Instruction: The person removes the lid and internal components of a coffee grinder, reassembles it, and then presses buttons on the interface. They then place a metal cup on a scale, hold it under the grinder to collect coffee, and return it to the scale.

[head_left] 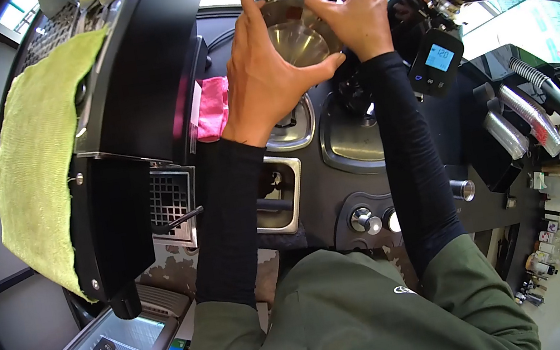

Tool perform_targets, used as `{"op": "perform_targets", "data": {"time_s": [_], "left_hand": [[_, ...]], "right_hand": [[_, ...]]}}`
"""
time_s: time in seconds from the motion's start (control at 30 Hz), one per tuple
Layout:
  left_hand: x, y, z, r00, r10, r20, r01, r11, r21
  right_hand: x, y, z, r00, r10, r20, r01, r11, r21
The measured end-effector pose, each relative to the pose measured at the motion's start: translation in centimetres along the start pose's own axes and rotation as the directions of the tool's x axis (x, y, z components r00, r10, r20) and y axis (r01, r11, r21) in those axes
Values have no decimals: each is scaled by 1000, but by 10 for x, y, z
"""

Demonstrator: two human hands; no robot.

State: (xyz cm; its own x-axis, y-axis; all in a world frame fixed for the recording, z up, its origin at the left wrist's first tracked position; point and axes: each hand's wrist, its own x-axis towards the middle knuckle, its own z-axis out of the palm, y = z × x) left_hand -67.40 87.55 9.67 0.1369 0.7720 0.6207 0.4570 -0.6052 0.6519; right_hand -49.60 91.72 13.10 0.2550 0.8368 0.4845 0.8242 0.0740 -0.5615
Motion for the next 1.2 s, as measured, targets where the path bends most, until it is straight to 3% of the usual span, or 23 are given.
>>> {"op": "perform_targets", "data": {"time_s": [0.17, 0.23, 0.33, 0.53, 0.73, 0.97, 1.03, 1.1, 1.13, 1.17, 1.2], "left_hand": [[2, 9, -5, 999, -6, -41, 5, 1000, -21], [8, 16, -14, 990, -100, 97, 102, 995, -13], [6, 13, -13, 994, -69, 80, 69, 998, -5], [4, 4, -6, 997, -52, 64, 53, 999, -3], [4, 2, -5, 999, -23, 43, 24, 999, -44], [6, 4, -6, 997, -50, 61, 53, 998, -38], [4, 5, -8, 997, -47, 60, 50, 998, -47], [3, 5, -7, 998, -30, 59, 33, 998, -62], [-1, 2, -5, 1000, -16, 25, 17, 999, -30], [2, 3, -2, 1000, 10, -7, -10, 1000, -10], [6, 13, -7, 1000, -3, 18, 4, 997, -73]], "right_hand": [[2, 10, 2, 1000, -17, -1, 17, 1000, 22], [0, 11, 3, 1000, -25, -2, 25, 999, -37], [-3, -7, -4, 975, -196, -104, 204, 975, 82], [-2, -10, -4, 982, -171, -79, 183, 968, 174], [-3, -16, -3, 976, -195, -96, 204, 974, 102], [-3, -16, -2, 985, -150, -86, 163, 973, 165], [-2, -14, -2, 974, -213, -78, 218, 974, 62], [9, 37, 13, 944, -330, 28, 322, 896, -307], [7, 36, 10, 875, -430, 221, 475, 677, -561], [4, 5, 4, 967, 11, 254, 74, 943, -325], [0, 4, 6, 984, 59, 169, -36, 989, -141]]}}
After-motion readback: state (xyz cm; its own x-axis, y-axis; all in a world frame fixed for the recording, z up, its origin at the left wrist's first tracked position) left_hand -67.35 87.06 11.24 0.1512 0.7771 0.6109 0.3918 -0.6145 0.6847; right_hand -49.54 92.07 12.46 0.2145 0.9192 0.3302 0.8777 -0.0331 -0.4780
